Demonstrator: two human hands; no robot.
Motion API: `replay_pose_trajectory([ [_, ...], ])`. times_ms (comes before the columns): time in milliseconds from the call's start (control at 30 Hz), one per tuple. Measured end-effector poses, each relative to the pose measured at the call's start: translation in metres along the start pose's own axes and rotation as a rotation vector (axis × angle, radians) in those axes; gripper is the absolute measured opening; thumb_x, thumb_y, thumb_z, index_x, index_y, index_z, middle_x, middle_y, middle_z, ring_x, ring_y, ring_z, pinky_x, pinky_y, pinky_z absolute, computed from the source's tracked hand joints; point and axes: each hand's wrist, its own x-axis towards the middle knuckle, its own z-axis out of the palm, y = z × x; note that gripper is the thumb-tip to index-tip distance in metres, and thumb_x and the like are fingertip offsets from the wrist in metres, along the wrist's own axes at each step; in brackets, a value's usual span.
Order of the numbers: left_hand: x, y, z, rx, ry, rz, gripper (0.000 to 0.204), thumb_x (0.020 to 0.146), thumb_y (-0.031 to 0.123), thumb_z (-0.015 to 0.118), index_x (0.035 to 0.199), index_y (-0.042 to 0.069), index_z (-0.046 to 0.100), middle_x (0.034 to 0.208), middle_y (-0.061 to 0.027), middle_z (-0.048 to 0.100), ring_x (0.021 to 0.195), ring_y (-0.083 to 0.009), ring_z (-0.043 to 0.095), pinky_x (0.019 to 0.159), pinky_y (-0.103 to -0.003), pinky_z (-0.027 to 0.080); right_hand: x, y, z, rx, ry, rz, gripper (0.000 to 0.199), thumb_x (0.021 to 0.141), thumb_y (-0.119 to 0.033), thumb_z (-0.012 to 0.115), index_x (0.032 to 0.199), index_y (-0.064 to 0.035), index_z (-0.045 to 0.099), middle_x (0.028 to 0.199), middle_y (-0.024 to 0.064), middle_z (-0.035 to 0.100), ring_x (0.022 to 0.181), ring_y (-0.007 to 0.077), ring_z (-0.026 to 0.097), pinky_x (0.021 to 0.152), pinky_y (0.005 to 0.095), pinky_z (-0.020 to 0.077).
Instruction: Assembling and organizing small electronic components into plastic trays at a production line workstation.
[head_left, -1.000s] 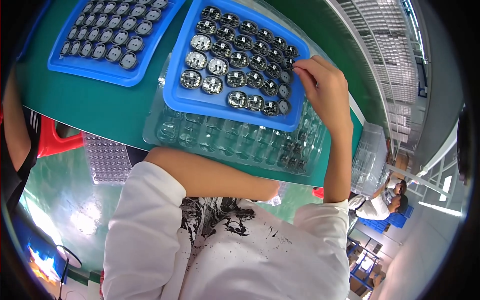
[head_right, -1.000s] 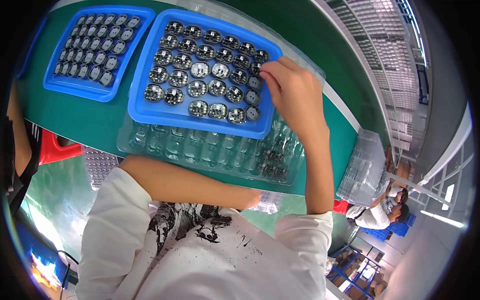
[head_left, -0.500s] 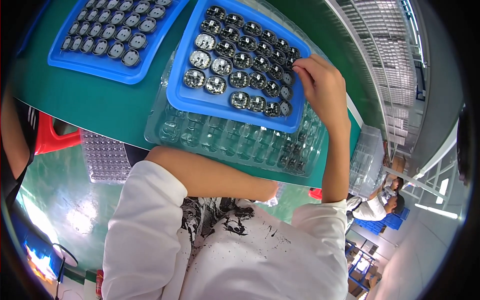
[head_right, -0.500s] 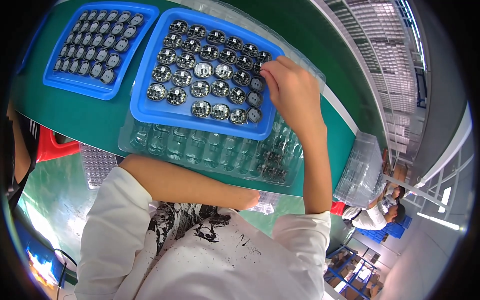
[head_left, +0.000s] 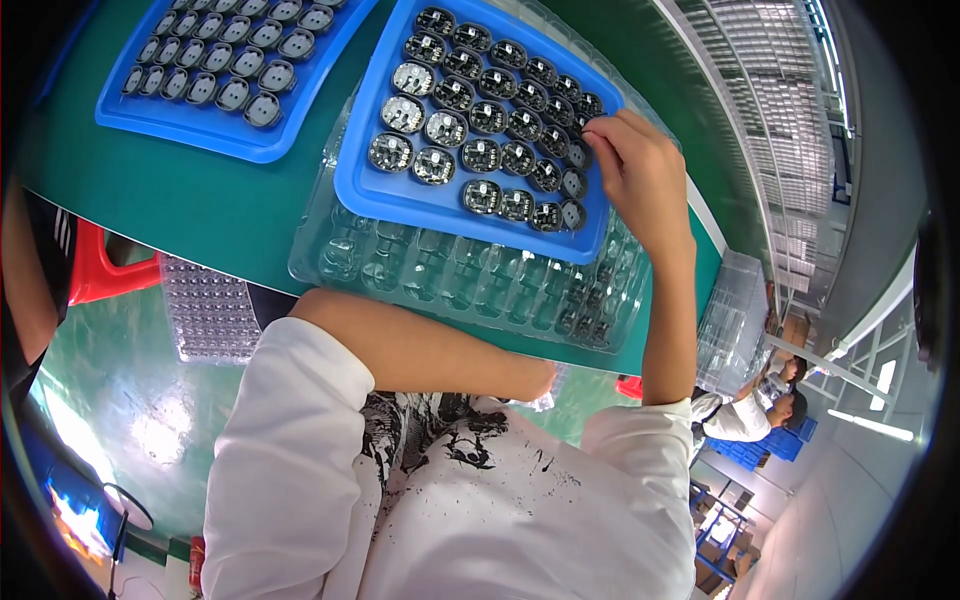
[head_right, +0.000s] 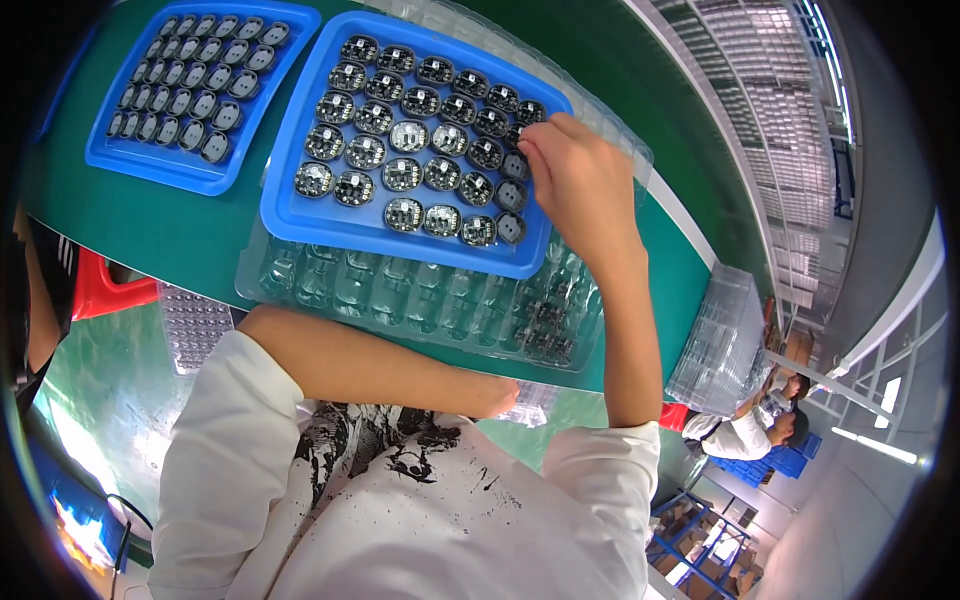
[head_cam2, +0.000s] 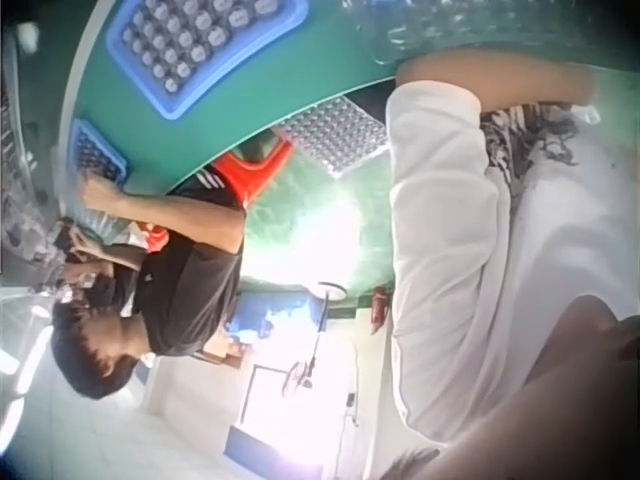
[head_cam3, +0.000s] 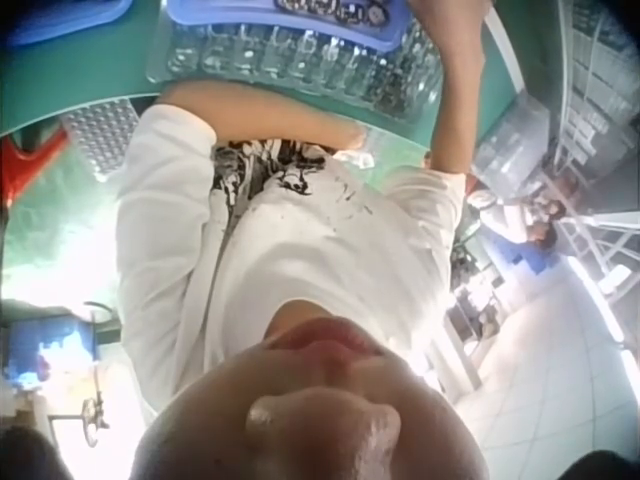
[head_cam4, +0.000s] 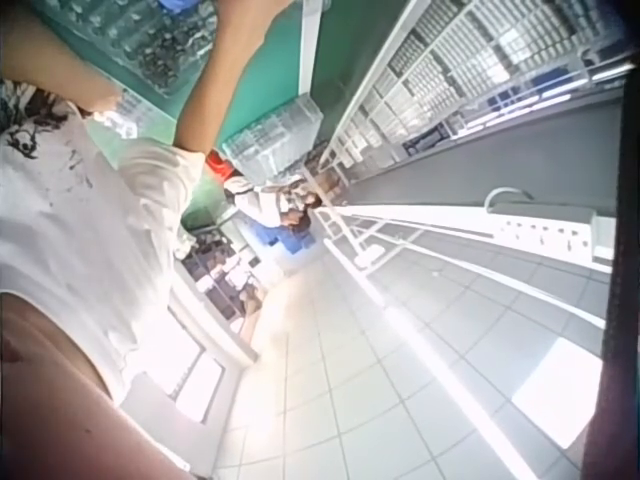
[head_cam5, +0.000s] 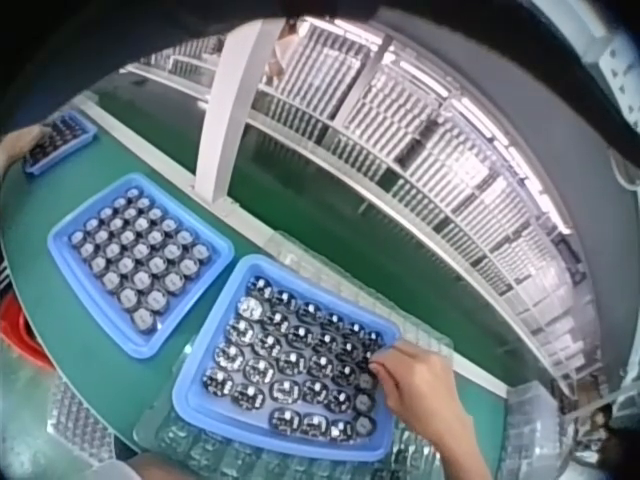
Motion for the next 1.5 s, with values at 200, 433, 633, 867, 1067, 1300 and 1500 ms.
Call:
replay_pose_trajectory([
  [200,0.005,-0.003,-0.015,-0.145,-0.2,-0.029,0.01,0.063,0.015,0.063,0.063,0.006,0.067,0.069,-0.0133,0.063,0.068,-0.0277,0.063,0.061,-0.041,0.048,-0.009,0.005,-0.004,0.026,-0.004,0.023,0.01,0.083,-0.005,0.069,0.091,-0.0004,0.067,0.077,0.0113,0.06,0.064,0.0265,0.059,0.059,0.0346,0.0457],
  [433,0.002,-0.001,-0.009,-0.257,-0.275,-0.127,0.009,0.066,0.012,0.063,0.064,0.005,0.067,0.068,-0.0116,0.063,0.063,-0.0279,0.062,0.058,-0.041,0.048,-0.081,0.002,-0.048,0.069,-0.038,0.31,0.016,0.081,0.0,0.071,0.096,0.001,0.066,0.068,0.0062,0.057,0.058,0.0101,0.052,0.054,0.0259,0.0416],
  [633,-0.001,0.01,-0.021,0.217,-0.438,-0.037,0.006,0.067,0.014,0.064,0.065,0.009,0.067,0.068,-0.0077,0.064,0.064,-0.0236,0.062,0.056,-0.042,0.047,-0.158,0.004,-0.053,0.22,-0.392,0.67,0.017,0.076,0.003,0.07,0.091,-0.0003,0.064,0.06,0.0026,0.052,0.053,0.0074,0.048,0.05,0.0253,0.0383],
  [867,0.012,-0.004,-0.025,-0.032,-0.455,0.043,0.007,0.065,0.018,0.066,0.065,0.011,0.068,0.069,-0.0069,0.066,0.066,-0.0236,0.064,0.056,-0.041,0.046,-0.171,-0.004,-0.05,0.219,-0.533,0.642,0.026,0.069,-0.001,0.075,0.093,-0.0002,0.064,0.057,0.005,0.046,0.051,0.0132,0.044,0.05,0.0301,0.036],
  [1067,-0.002,0.008,0.04,-0.121,-0.426,-0.084,0.009,0.064,0.019,0.065,0.063,0.011,0.068,0.07,-0.0089,0.067,0.065,-0.0252,0.064,0.056,-0.043,0.046,-0.173,-0.016,-0.063,0.257,-0.663,0.632,0.026,0.071,-0.005,0.076,0.094,-0.0006,0.065,0.054,0.0053,0.045,0.048,0.0126,0.042,0.049,0.0304,0.0351],
  [1300,-0.003,0.013,0.041,-0.068,-0.304,-0.085,0.01,0.064,0.02,0.065,0.061,0.011,0.067,0.065,-0.0092,0.065,0.06,-0.0264,0.061,0.054,-0.044,0.044,-0.178,-0.025,-0.061,0.21,-0.711,0.681,0.034,0.072,-0.013,0.078,0.103,-0.0053,0.067,0.055,0.0063,0.05,0.049,0.0191,0.049,0.05,0.0339,0.0387],
  [1500,-0.002,0.011,0.038,-0.056,-0.215,-0.078,0.011,0.064,0.021,0.065,0.059,0.012,0.067,0.061,-0.0094,0.063,0.056,-0.0274,0.058,0.052,-0.045,0.042,-0.186,-0.026,-0.061,0.234,-0.619,0.649,0.033,0.076,-0.004,0.075,0.107,-0.0003,0.066,0.054,0.0071,0.046,0.047,0.0144,0.043,0.049,0.0317,0.036],
])
